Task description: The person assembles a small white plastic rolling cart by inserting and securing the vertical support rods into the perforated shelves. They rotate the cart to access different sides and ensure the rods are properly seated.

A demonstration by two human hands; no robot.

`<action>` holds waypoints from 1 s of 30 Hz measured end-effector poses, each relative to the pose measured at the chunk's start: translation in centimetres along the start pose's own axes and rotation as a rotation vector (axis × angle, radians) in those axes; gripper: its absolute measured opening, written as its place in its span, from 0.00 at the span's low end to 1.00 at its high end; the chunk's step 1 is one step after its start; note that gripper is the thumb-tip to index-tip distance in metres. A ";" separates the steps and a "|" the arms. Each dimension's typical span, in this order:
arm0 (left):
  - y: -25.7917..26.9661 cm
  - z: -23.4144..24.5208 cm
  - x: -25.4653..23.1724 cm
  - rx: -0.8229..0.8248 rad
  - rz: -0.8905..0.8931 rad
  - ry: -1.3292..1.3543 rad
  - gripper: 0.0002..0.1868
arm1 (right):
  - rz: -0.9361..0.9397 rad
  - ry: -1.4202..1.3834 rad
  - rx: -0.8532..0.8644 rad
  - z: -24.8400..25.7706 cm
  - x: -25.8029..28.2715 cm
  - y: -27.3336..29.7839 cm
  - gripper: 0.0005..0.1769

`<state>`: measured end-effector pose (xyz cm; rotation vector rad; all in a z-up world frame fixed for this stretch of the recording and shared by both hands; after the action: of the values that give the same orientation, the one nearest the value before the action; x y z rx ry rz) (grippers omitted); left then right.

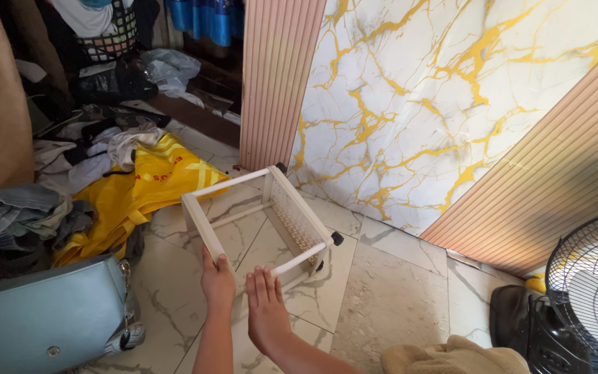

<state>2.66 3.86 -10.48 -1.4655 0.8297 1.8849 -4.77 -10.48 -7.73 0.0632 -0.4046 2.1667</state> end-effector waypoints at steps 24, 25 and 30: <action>-0.8 -0.2 1.4 0.052 -0.084 0.032 0.34 | -0.012 0.207 -0.035 3.5 -14.9 -0.3 0.43; -0.8 -0.1 1.2 0.048 -0.107 0.044 0.34 | -0.026 0.211 -0.046 3.8 -15.4 -0.4 0.42; 0.0 0.4 -0.2 0.087 0.051 -0.020 0.34 | -0.058 0.220 -0.099 4.5 -15.5 -0.9 0.42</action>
<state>2.44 4.18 -10.17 -1.3833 0.9359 1.8728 4.68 -23.51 -6.22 -0.2152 -0.3776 2.0667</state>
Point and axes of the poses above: each hand's wrist, its own y-axis away from the middle knuckle, its own z-axis out of the back of the hand, x = y × z, the point moved 1 cm from there along -y, towards the middle knuckle, and after that the axes turned 1 degree about -y, right-handed, at the moved point
